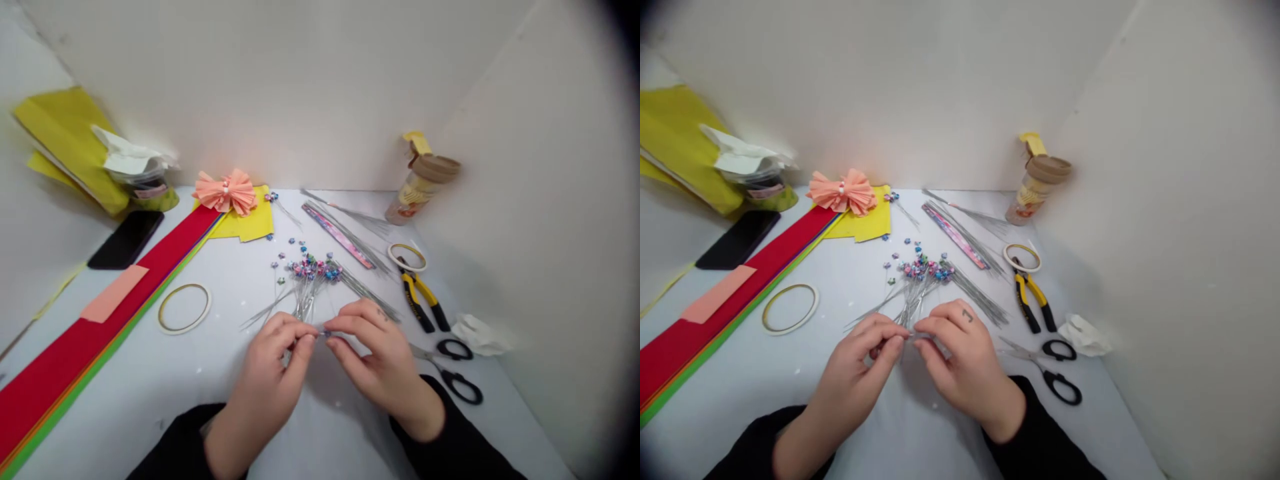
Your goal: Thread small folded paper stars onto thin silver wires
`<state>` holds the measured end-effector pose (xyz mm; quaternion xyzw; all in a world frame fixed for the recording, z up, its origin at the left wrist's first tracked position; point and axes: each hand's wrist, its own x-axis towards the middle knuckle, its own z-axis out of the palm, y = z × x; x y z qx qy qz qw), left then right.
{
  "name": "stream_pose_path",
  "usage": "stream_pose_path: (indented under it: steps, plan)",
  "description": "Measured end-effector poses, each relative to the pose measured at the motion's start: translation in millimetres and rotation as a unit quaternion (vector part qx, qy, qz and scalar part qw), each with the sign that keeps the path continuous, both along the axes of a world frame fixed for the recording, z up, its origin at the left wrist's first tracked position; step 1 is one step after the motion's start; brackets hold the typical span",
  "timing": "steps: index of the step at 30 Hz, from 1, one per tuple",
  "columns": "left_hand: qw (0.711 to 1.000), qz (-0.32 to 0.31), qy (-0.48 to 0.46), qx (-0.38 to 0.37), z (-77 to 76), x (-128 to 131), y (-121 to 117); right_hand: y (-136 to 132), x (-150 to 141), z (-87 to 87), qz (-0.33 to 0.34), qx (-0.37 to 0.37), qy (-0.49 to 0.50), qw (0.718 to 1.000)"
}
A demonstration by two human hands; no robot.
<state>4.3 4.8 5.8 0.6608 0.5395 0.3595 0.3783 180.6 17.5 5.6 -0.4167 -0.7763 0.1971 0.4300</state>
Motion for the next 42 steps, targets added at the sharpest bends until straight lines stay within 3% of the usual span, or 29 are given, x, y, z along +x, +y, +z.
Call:
stream_pose_path:
  steps: [5, 13, 20, 24, 28, 34, 38, 42]
  plan:
    - [0.994, -0.03, 0.07, 0.079, -5.3, -1, -2, 0, 0, -5.2, 0.015, 0.031, -0.048, 0.998]
    - [0.995, -0.019, 0.082, 0.046, -4.9, -1, 2, 2, -4, -7.3, 0.013, 0.0, -0.027, 1.0]
    - [0.995, 0.012, 0.076, 0.069, -4.1, -1, 2, 0, -6, -4.5, 0.024, -0.011, -0.014, 1.0]
    - [0.998, 0.039, -0.022, -0.034, 0.8, 1, 5, -1, -6, -4.9, 0.011, 0.018, -0.027, 0.999]
    - [0.961, 0.069, -0.192, -0.184, 2.4, -1, 7, -2, -3, -8.2, 0.0, 0.096, -0.07, 0.993]
    - [0.914, 0.107, -0.315, -0.234, -1.9, -5, 7, -7, -1, -6.3, -0.004, 0.149, -0.077, 0.986]
    - [0.881, 0.137, -0.365, -0.267, -0.7, -4, 11, 1, 5, -4.5, -0.043, 0.12, -0.086, 0.988]
    - [0.856, 0.123, -0.395, -0.31, 0.2, -3, 13, 20, 26, -12.1, -0.146, 0.003, -0.207, 0.967]
